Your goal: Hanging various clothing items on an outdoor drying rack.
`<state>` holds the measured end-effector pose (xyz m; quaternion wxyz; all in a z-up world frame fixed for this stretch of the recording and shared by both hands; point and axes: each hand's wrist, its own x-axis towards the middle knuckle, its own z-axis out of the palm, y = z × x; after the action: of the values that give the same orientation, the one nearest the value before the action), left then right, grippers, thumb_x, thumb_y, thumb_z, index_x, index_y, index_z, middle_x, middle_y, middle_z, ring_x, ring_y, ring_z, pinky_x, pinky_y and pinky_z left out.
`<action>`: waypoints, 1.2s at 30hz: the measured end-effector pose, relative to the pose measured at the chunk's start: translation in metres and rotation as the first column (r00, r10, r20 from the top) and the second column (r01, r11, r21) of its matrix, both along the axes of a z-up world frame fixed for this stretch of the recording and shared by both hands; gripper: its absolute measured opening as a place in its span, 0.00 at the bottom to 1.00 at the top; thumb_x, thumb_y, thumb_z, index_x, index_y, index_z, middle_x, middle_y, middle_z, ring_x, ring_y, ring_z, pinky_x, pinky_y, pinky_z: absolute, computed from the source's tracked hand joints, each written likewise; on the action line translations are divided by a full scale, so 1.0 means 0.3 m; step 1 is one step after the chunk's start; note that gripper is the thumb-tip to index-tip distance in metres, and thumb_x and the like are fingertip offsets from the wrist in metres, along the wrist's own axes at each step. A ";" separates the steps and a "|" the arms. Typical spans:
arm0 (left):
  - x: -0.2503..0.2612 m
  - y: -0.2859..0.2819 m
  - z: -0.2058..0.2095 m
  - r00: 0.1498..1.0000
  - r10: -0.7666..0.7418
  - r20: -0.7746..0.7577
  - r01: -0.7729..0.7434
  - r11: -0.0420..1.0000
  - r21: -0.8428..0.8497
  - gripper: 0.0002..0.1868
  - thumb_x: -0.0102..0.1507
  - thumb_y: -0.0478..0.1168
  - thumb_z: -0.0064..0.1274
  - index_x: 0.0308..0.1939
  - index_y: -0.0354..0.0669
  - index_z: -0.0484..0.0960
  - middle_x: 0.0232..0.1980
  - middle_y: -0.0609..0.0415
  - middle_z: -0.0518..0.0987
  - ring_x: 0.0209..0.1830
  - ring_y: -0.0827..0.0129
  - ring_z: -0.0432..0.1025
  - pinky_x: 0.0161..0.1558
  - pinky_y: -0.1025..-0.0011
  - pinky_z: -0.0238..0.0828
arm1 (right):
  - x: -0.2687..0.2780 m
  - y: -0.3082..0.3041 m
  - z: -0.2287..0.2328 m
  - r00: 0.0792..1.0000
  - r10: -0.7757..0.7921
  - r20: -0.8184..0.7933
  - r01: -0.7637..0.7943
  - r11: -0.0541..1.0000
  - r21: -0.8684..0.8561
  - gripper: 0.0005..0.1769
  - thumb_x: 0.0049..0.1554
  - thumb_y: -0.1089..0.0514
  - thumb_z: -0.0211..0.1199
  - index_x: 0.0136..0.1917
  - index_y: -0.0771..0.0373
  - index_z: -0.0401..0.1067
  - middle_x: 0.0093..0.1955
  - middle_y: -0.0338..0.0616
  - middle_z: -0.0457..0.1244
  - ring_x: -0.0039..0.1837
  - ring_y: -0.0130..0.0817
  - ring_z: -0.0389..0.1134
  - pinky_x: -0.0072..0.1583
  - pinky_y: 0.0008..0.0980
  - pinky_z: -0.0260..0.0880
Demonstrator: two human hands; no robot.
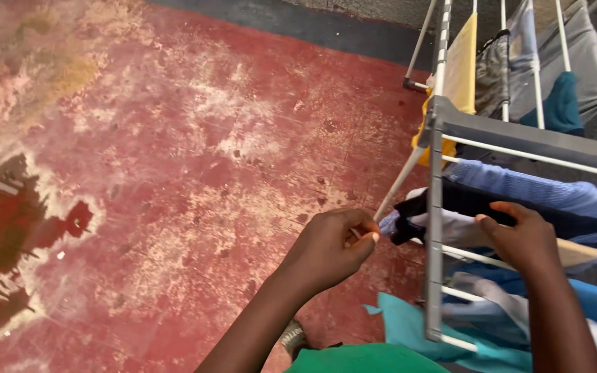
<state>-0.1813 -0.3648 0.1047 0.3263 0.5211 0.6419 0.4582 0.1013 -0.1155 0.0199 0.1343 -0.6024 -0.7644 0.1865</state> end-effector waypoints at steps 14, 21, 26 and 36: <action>-0.429 0.191 -0.053 0.990 -0.096 0.103 0.114 0.975 -0.188 0.12 0.62 0.43 0.55 0.44 0.40 0.85 0.34 0.50 0.84 0.33 0.69 0.78 0.39 0.67 0.75 | -0.209 0.094 -0.046 0.928 -0.359 0.097 0.370 0.917 -0.149 0.18 0.62 0.47 0.70 0.60 0.58 0.82 0.51 0.51 0.73 0.53 0.44 0.74 0.56 0.43 0.70; -0.645 0.578 -0.086 0.970 -0.197 0.143 0.221 0.958 -0.184 0.12 0.62 0.42 0.55 0.45 0.39 0.85 0.35 0.50 0.85 0.34 0.70 0.78 0.40 0.69 0.76 | -0.411 0.507 -0.084 0.929 -0.226 -0.294 0.211 0.974 -0.081 0.16 0.62 0.52 0.70 0.57 0.64 0.80 0.48 0.46 0.72 0.48 0.30 0.68 0.52 0.30 0.67; -0.763 1.020 -0.044 0.975 -0.210 0.068 0.220 0.930 -0.296 0.14 0.61 0.43 0.57 0.46 0.40 0.84 0.37 0.52 0.84 0.34 0.72 0.77 0.39 0.69 0.76 | -0.624 0.819 0.010 0.922 -0.185 -0.341 0.158 0.982 -0.107 0.16 0.60 0.51 0.69 0.56 0.63 0.81 0.47 0.44 0.72 0.47 0.28 0.70 0.51 0.30 0.68; -0.780 1.941 0.043 0.908 -0.419 0.010 0.415 0.893 -0.173 0.12 0.62 0.42 0.58 0.46 0.39 0.84 0.37 0.54 0.83 0.35 0.72 0.76 0.41 0.70 0.75 | -0.870 1.358 0.304 0.926 -0.210 -0.315 0.158 0.971 -0.182 0.20 0.56 0.47 0.68 0.57 0.60 0.80 0.51 0.44 0.74 0.52 0.35 0.76 0.55 0.35 0.73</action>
<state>-0.4154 0.2176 0.1177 0.4514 0.6229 0.5568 0.3134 -0.1597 0.2919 0.1110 0.2313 -0.6401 -0.6542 0.3298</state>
